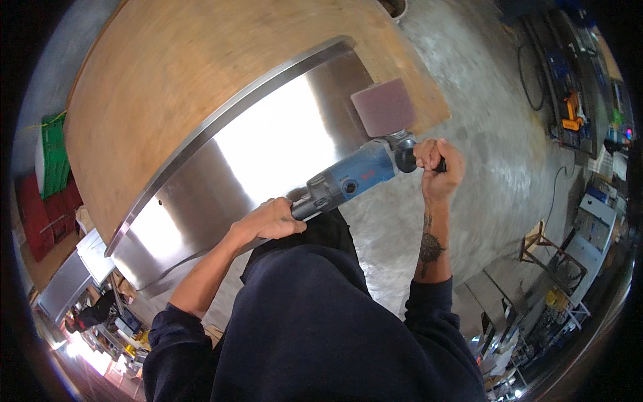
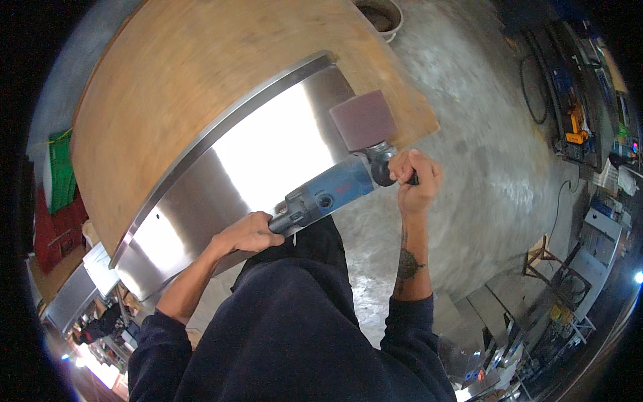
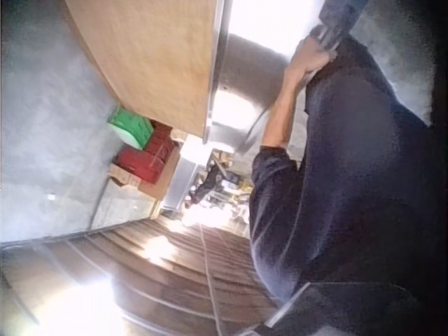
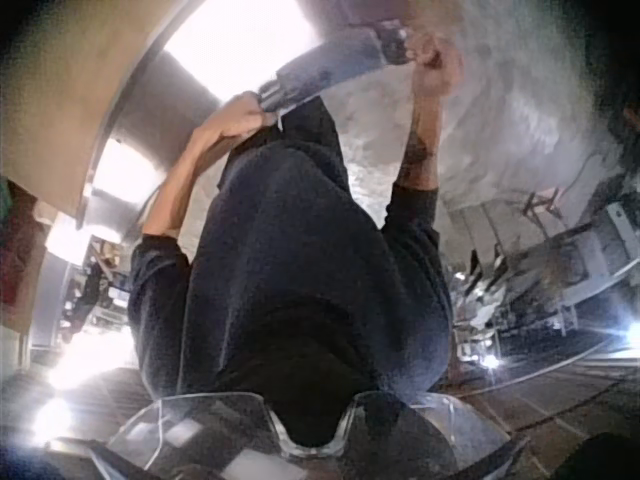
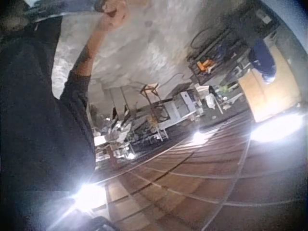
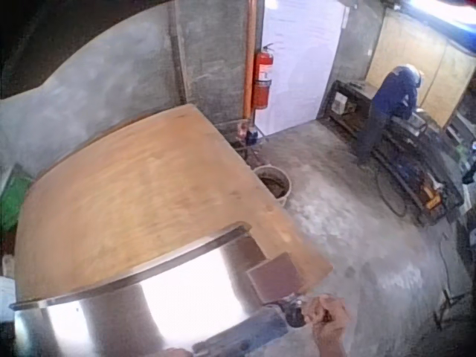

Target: The person uses a handheld electric polisher with a buffing pad to smooth and polish the surface of a large curved stainless steel sheet resting on a wooden workbench. The person moves the tool steadily across the metal surface, covering different areas to achieve a uniform finish.

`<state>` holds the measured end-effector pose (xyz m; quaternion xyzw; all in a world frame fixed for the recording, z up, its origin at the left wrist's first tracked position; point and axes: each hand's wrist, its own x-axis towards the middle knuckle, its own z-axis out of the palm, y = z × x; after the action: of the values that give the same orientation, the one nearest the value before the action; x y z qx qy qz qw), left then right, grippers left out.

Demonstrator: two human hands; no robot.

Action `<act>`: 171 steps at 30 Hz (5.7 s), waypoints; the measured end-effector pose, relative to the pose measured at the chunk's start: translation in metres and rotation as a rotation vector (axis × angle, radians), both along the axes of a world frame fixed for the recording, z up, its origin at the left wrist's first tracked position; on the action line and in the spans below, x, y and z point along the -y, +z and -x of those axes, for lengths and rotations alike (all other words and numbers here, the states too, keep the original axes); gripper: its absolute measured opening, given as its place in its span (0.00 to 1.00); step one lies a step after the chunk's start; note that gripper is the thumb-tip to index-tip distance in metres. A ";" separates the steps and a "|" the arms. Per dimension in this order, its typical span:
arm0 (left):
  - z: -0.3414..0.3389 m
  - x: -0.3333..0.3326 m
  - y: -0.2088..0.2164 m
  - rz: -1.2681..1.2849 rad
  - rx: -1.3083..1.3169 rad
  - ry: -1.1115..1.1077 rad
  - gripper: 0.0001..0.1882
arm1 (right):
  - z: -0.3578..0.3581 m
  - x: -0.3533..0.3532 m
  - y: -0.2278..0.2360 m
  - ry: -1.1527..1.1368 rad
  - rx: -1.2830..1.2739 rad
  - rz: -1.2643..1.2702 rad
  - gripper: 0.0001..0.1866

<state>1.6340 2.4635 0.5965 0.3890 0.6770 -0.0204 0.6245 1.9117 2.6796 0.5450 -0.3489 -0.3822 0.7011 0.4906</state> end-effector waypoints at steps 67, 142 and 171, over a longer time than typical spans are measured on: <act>0.054 0.220 0.033 0.009 0.050 0.037 0.20 | 0.051 0.215 0.053 0.004 0.009 -0.072 0.22; 0.435 0.928 0.178 0.109 -0.127 0.032 0.23 | 0.423 0.885 0.210 0.649 0.173 -0.221 0.23; 0.439 0.825 0.195 0.245 -0.138 0.082 0.16 | 0.429 0.790 0.214 0.708 0.098 -0.220 0.23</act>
<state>1.1946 1.6386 0.7918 0.2797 0.7259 -0.1041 0.6197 1.4832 1.8894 0.7589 -0.1736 -0.5752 0.7645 0.2335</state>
